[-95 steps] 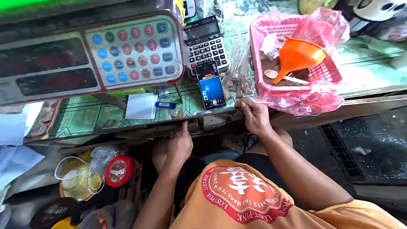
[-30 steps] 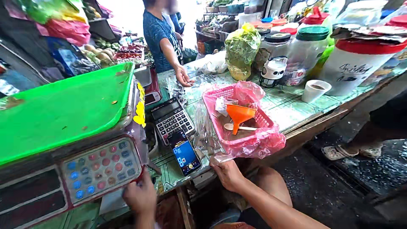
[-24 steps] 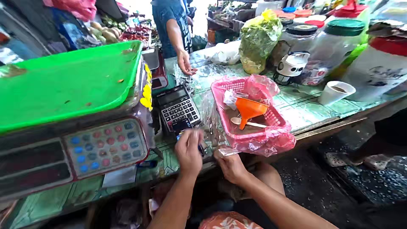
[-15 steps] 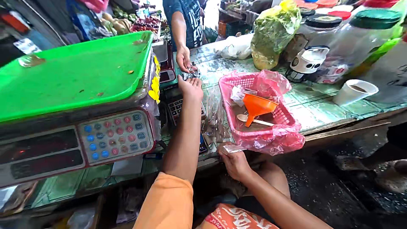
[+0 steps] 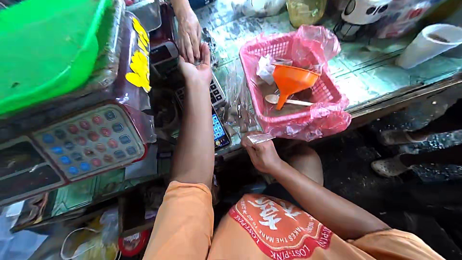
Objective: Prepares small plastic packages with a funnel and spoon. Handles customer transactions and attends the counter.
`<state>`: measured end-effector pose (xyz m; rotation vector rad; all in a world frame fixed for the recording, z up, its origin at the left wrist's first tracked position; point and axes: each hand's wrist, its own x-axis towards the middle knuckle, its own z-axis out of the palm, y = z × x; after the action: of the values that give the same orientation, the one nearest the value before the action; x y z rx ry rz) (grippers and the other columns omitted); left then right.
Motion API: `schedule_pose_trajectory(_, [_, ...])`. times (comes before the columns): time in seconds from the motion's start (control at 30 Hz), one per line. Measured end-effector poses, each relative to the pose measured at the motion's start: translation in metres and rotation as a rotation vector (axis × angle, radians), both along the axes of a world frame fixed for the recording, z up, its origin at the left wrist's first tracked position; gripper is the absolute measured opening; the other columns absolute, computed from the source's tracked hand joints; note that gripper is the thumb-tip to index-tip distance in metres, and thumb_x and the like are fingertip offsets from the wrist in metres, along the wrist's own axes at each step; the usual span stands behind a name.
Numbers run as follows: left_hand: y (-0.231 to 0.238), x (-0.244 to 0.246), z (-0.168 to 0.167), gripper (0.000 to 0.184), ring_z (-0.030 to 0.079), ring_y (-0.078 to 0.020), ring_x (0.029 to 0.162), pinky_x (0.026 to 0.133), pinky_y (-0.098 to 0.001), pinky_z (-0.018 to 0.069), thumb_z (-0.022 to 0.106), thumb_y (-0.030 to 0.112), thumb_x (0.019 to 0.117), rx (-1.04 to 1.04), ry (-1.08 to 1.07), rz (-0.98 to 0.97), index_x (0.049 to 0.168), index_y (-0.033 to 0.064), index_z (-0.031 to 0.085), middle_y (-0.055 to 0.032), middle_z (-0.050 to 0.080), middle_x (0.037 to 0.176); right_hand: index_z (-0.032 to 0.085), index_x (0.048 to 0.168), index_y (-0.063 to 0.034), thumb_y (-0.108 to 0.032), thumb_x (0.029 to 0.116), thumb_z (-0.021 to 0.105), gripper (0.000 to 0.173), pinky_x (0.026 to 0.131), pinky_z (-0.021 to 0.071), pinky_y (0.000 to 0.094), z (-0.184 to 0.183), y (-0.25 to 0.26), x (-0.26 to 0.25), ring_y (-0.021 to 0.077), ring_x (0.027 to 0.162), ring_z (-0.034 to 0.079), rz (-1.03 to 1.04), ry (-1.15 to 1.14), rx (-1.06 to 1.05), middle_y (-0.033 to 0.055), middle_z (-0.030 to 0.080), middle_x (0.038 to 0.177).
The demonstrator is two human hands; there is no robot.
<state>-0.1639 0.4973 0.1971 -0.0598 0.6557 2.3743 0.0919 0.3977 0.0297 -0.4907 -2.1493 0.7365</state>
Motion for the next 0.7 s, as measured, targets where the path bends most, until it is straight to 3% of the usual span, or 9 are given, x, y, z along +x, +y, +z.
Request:
schedule_pose_trajectory(0.07, [-0.010,0.002,0.005,0.049,0.067,-0.0285,0.107,0.093,-0.0419,0.0583,0.023,0.040,0.1120,-0.016,0.014,-0.012,0.145,0.0060,0.037,-0.0185,0.059,0.124,0.075,0.094,-0.0071,-0.022,0.1049,0.052,0.030,0.093,0.0573,0.0435,-0.001,-0.001,0.000,0.0216,0.101,0.071,-0.005,0.009,-0.003,0.0102,0.075,0.099])
schedule_pose_trajectory(0.13, [-0.028,0.013,0.012,0.047,0.068,-0.0202,0.085,0.081,-0.0337,0.0588,0.022,0.039,0.1126,-0.061,0.080,-0.038,0.125,0.0032,0.050,-0.0127,0.063,0.099,0.075,0.094,-0.0070,-0.023,0.1053,0.052,0.030,0.093,0.0569,0.0439,-0.002,-0.001,0.002,0.0218,0.101,0.071,-0.005,0.002,-0.006,0.0105,0.075,0.100])
schedule_pose_trajectory(0.2, [-0.060,0.033,0.017,0.042,0.049,-0.0058,0.053,0.053,-0.0196,0.0457,0.024,0.037,0.1123,-0.115,0.248,-0.149,0.092,0.0147,0.052,0.0033,0.051,0.067,0.075,0.094,-0.0068,-0.024,0.1051,0.052,0.031,0.094,0.0567,0.0438,-0.002,0.000,0.000,0.0216,0.102,0.071,-0.004,0.006,-0.010,0.0103,0.075,0.101])
schedule_pose_trajectory(0.27, [-0.121,0.066,0.008,0.045,0.034,-0.0032,0.043,0.042,-0.0168,0.0318,0.024,0.040,0.1125,-0.125,0.535,-0.372,0.080,0.0201,0.048,0.0082,0.041,0.059,0.075,0.093,-0.0067,-0.023,0.1043,0.053,0.030,0.094,0.0563,0.0436,-0.002,-0.001,0.001,0.0215,0.102,0.071,-0.003,0.004,-0.024,0.0101,0.075,0.101])
schedule_pose_trajectory(0.33, [-0.192,0.092,-0.018,0.044,0.035,-0.0055,0.042,0.040,-0.0189,0.0316,0.030,0.046,0.1100,-0.147,0.741,-0.610,0.080,0.0202,0.050,0.0065,0.040,0.058,0.075,0.093,-0.0074,-0.023,0.1050,0.052,0.030,0.095,0.0558,0.0438,-0.002,-0.001,0.001,0.0213,0.104,0.070,-0.002,0.004,-0.018,0.0097,0.075,0.101])
schedule_pose_trajectory(0.4, [-0.253,0.099,-0.058,0.040,0.040,-0.0041,0.047,0.045,-0.0200,0.0349,0.041,0.044,0.1076,-0.263,0.728,-0.702,0.082,0.0189,0.057,0.0079,0.044,0.062,0.075,0.093,-0.0071,-0.022,0.1051,0.052,0.030,0.095,0.0552,0.0445,-0.001,0.000,0.002,0.0218,0.104,0.070,0.004,-0.003,-0.013,0.0099,0.075,0.102])
schedule_pose_trajectory(0.53, [-0.329,0.080,-0.098,0.044,0.049,-0.0046,0.054,0.050,-0.0197,0.0436,0.023,0.025,0.1108,-0.692,0.485,-0.371,0.106,0.0076,0.063,0.0022,0.059,0.076,0.076,0.094,-0.0070,-0.021,0.1046,0.052,0.029,0.095,0.0557,0.0443,0.001,0.002,0.002,0.0215,0.105,0.070,0.009,-0.025,-0.013,0.0097,0.075,0.104])
schedule_pose_trajectory(0.63, [-0.349,0.054,-0.092,0.051,0.070,-0.0166,0.085,0.077,-0.0308,0.0586,0.018,0.026,0.1112,-0.586,0.223,-0.059,0.119,0.0042,0.063,-0.0099,0.073,0.102,0.076,0.094,-0.0060,-0.021,0.1043,0.052,0.030,0.094,0.0554,0.0462,0.000,0.000,0.000,0.0235,0.105,0.070,-0.015,-0.033,0.004,0.0114,0.075,0.105])
schedule_pose_trajectory(0.7, [-0.346,0.041,-0.082,0.055,0.069,-0.0271,0.110,0.099,-0.0428,0.0543,0.013,0.030,0.1119,-0.440,0.122,0.062,0.132,-0.0008,0.053,-0.0172,0.067,0.120,0.076,0.095,-0.0060,-0.021,0.1041,0.051,0.030,0.095,0.0553,0.0466,0.001,0.000,0.002,0.0232,0.105,0.070,-0.034,-0.047,0.004,0.0114,0.074,0.105])
